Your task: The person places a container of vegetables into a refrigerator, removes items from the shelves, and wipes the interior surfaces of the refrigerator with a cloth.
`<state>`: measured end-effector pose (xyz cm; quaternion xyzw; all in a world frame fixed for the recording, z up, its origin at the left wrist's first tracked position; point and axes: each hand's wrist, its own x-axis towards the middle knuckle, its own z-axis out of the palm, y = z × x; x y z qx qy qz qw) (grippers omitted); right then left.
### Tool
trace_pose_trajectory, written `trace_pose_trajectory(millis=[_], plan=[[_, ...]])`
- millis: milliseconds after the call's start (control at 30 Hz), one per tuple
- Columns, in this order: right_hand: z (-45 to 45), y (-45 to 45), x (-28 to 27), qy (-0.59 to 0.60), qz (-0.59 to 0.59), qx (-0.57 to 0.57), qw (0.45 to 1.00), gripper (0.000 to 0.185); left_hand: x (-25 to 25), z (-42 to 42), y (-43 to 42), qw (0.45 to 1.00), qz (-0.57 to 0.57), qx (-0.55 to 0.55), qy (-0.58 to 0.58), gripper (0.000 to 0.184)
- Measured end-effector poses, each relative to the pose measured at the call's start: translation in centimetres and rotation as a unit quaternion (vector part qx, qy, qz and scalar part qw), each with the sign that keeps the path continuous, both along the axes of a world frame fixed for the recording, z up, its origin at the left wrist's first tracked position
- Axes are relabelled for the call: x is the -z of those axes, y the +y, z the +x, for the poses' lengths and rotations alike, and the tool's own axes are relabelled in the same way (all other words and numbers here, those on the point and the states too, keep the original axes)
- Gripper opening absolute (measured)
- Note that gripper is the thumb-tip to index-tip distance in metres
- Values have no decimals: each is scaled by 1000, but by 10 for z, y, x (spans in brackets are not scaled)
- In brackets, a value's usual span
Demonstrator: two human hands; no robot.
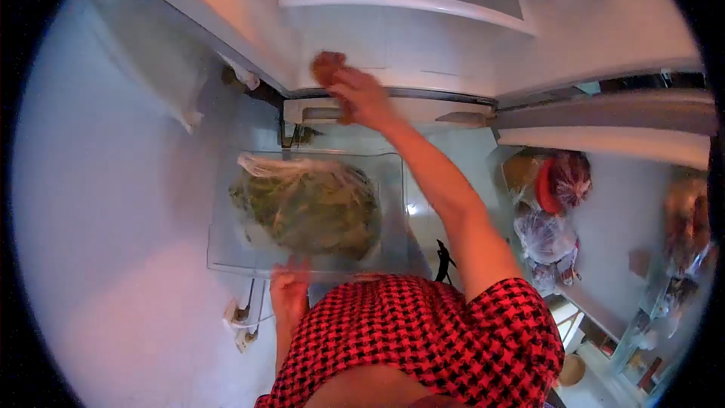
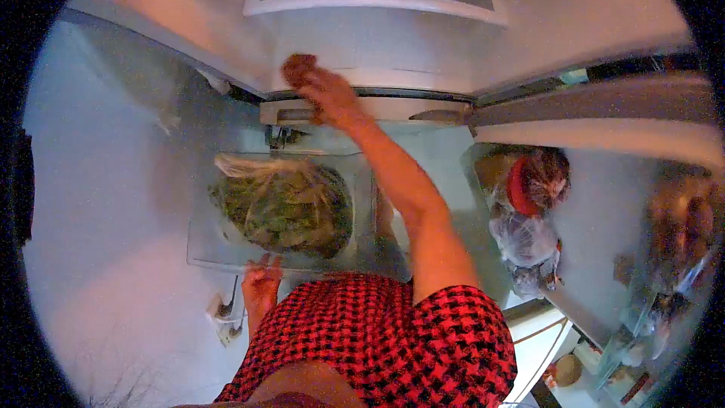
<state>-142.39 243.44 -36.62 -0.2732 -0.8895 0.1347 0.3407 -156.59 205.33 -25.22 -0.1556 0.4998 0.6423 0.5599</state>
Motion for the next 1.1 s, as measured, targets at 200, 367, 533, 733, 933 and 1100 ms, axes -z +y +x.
trace_pose_trajectory(millis=[200, 367, 533, 733, 933, 1100], plan=[[126, 15, -20, -19, -21, 138, 990, 55, -3, -5, -14, 1000, 14, 13, -20, 18], [139, 10, -42, -200, -171, 375, 889, 43, -13, -5, -16, 998, 47, 26, -12, 19], [135, 17, -34, 10, -205, 244, 948, 42, -16, 2, -13, 998, 54, 32, 19, 22], [58, 28, -29, -224, -195, 289, 910, 39, -30, 16, 7, 999, 3, -16, 33, 18], [42, 122, -39, -236, -148, 309, 909, 38, 11, 20, -7, 995, 64, -69, 43, 16], [56, 67, -20, -286, -120, 252, 917, 32, -9, 23, -1, 997, 18, -73, 30, 13]])
